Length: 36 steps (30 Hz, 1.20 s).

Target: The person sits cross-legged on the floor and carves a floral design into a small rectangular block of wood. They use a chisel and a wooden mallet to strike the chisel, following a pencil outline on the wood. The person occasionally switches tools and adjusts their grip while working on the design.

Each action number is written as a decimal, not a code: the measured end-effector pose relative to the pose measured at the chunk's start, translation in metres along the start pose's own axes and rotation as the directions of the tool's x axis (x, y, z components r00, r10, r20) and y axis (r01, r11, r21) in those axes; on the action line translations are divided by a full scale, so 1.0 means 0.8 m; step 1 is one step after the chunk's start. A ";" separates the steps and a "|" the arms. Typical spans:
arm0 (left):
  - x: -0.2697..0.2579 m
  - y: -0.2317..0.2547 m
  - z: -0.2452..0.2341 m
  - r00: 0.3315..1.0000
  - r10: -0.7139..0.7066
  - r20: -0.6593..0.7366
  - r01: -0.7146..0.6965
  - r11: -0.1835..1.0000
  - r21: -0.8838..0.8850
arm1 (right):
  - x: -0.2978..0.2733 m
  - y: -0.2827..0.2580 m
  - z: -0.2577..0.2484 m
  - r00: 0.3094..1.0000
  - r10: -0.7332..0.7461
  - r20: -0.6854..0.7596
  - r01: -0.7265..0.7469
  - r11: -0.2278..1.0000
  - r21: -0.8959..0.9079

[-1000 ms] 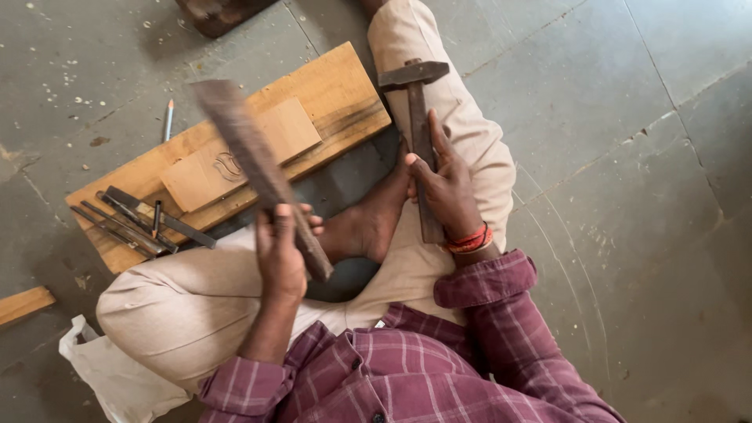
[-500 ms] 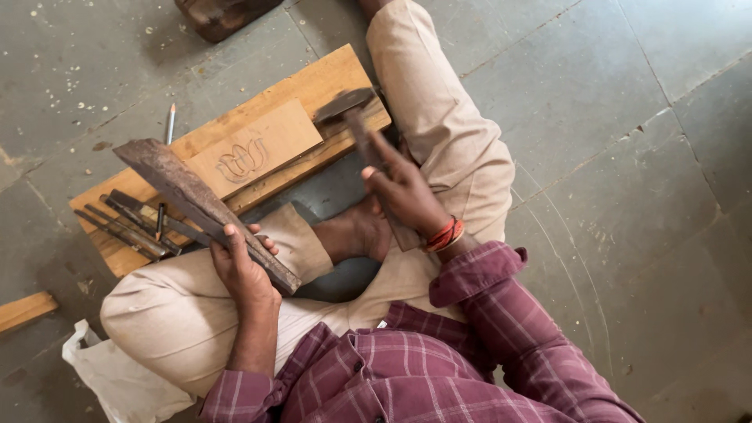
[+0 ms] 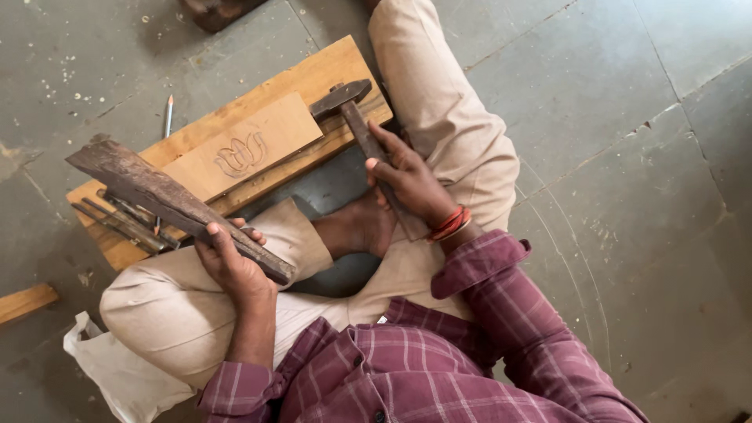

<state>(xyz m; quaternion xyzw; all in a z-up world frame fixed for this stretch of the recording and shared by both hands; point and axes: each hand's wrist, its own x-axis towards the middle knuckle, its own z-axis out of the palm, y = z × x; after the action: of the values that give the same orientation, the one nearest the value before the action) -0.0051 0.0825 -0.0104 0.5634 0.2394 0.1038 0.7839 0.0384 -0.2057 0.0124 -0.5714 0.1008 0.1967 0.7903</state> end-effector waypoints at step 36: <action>-0.041 -0.020 0.008 0.858 -0.043 0.512 0.169 0.965 -0.202 | 0.020 0.021 0.004 0.976 0.065 -0.206 -0.121 0.955 -0.270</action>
<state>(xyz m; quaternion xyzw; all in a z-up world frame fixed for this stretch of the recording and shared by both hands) -0.0318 0.0576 -0.0155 0.4577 0.0434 -0.0622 0.8859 0.0453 -0.1948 -0.0072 -0.6890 0.1756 0.1893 0.6772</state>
